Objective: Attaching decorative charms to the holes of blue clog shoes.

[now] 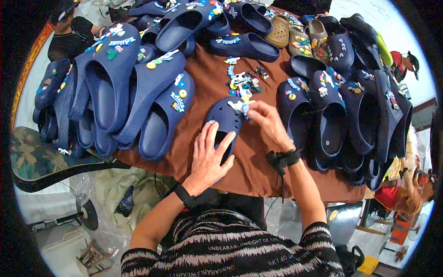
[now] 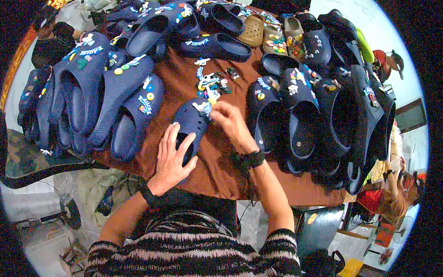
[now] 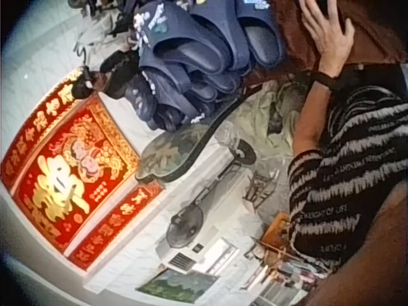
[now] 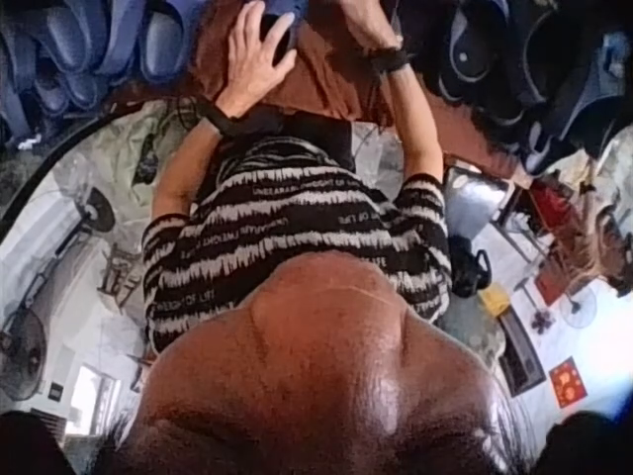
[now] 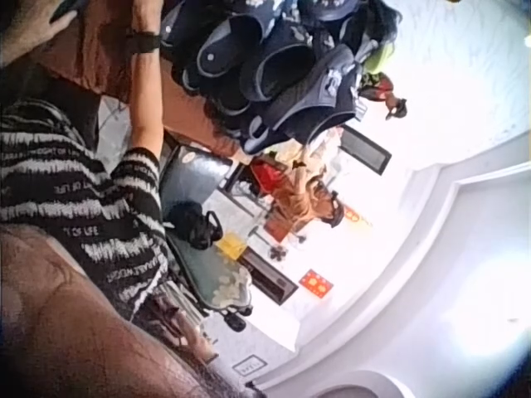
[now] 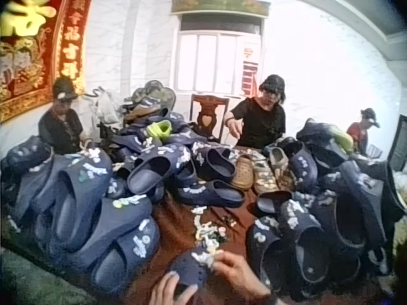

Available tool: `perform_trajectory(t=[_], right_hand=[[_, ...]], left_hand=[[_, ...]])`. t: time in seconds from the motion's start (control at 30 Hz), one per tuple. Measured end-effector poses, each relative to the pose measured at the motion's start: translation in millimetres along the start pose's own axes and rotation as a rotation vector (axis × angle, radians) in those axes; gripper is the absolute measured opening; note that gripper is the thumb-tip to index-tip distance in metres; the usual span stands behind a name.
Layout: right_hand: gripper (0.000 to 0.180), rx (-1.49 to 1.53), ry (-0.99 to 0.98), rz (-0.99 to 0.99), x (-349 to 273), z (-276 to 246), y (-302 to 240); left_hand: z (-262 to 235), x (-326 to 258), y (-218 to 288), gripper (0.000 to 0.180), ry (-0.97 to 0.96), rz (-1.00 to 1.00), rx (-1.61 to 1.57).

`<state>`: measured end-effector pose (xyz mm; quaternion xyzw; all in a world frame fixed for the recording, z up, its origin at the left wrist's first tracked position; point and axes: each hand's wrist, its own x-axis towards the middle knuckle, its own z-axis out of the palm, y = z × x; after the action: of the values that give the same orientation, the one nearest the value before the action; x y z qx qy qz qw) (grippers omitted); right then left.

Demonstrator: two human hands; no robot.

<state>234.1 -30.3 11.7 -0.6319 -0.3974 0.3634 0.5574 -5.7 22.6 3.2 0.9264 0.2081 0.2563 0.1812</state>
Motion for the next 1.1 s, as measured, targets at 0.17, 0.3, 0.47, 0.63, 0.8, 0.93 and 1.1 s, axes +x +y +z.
perform_trajectory(t=[0.17, 0.3, 0.47, 0.63, 0.8, 0.93, 1.1], right_hand=[[0.019, -0.312, -0.002, -0.185, -6, 11, 6], [0.015, -0.517, 0.066, -0.275, -4, 15, 5], [0.016, -0.591, 0.061, -0.35, -1, 16, 5], [0.016, -0.456, 0.061, -0.38, -4, 13, 9], [0.017, -0.061, 0.125, 0.031, -8, 12, 5], [0.02, -0.051, 0.081, 0.145, 0, 9, 18], [0.02, 0.023, 0.116, 0.154, 7, 7, 23]], left_hand=[[-1, 2, 1, 0.078, 0.004, 0.01, 0.002], [0, 2, 2, 0.079, 0.004, 0.008, 0.004], [1, 1, 0, 0.078, 0.016, 0.006, 0.007], [0, 2, 2, 0.076, 0.0, 0.002, 0.004], [0, 1, 1, 0.075, -0.007, -0.004, 0.012], [0, 1, 1, 0.075, -0.007, -0.004, 0.005], [1, 2, 0, 0.076, -0.007, -0.003, 0.003]])
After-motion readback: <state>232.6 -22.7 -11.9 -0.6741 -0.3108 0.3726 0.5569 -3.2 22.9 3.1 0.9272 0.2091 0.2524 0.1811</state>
